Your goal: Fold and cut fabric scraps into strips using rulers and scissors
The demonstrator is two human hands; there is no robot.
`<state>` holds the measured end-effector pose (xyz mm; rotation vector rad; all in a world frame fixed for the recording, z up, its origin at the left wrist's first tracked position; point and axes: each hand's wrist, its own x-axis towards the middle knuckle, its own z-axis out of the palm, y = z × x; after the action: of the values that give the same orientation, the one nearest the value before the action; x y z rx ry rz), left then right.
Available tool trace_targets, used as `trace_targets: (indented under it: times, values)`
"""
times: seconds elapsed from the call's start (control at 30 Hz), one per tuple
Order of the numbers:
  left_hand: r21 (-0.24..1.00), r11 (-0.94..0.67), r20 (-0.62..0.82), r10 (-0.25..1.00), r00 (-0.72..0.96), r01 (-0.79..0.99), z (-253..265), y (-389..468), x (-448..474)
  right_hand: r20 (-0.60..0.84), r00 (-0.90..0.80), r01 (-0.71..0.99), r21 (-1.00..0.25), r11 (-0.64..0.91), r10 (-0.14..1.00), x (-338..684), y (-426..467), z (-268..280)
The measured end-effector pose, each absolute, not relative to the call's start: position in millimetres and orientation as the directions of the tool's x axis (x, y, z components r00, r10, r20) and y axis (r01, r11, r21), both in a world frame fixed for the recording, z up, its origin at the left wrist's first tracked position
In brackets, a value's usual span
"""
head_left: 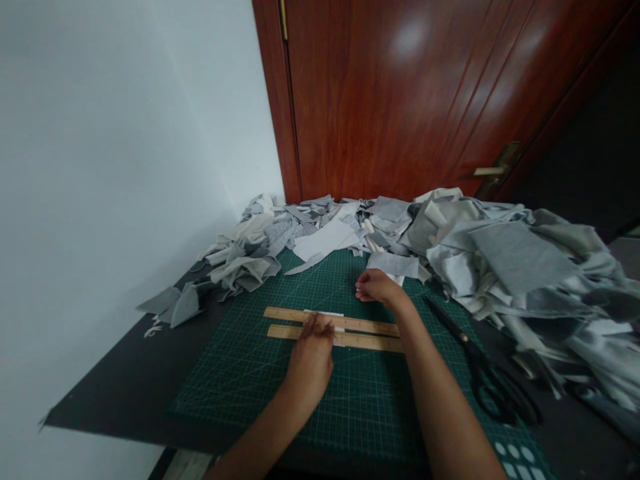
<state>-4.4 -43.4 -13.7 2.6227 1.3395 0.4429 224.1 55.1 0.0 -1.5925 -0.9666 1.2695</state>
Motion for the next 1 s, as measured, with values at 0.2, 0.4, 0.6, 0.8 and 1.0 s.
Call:
trace_targets:
  times: [0.2, 0.4, 0.6, 0.8, 1.0]
  values:
    - [0.253, -0.582, 0.172, 0.813, 0.556, 0.773, -15.6, -42.9, -4.6, -0.278, 0.179, 0.082, -0.952, -0.296, 0.944, 222.1, 52.2, 3.5]
    - [0.263, -0.589, 0.189, 0.808, 0.558, 0.764, -12.3, -41.8, -3.9, -0.165, 0.209, 0.094, -0.978, -0.188, 0.964, 232.3, 49.2, 11.7]
    - [0.263, -0.586, 0.196, 0.81, 0.553, 0.766, -14.2, -39.1, -3.5, -0.007, 0.299, 0.147, -0.988, -0.054, 0.954, 256.9, 51.0, 19.3]
    - [0.234, -0.587, 0.183, 0.809, 0.558, 0.775, -16.7, -38.3, -4.3, 0.01, 0.239, 0.232, -0.972, -0.048, 0.971, 263.0, 47.6, 23.0]
    - [0.216, -0.595, 0.182, 0.803, 0.567, 0.774, -18.9, -37.6, -4.7, -0.09, -0.044, 0.408, -0.911, -0.064, 0.995, 250.7, 34.1, 30.9]
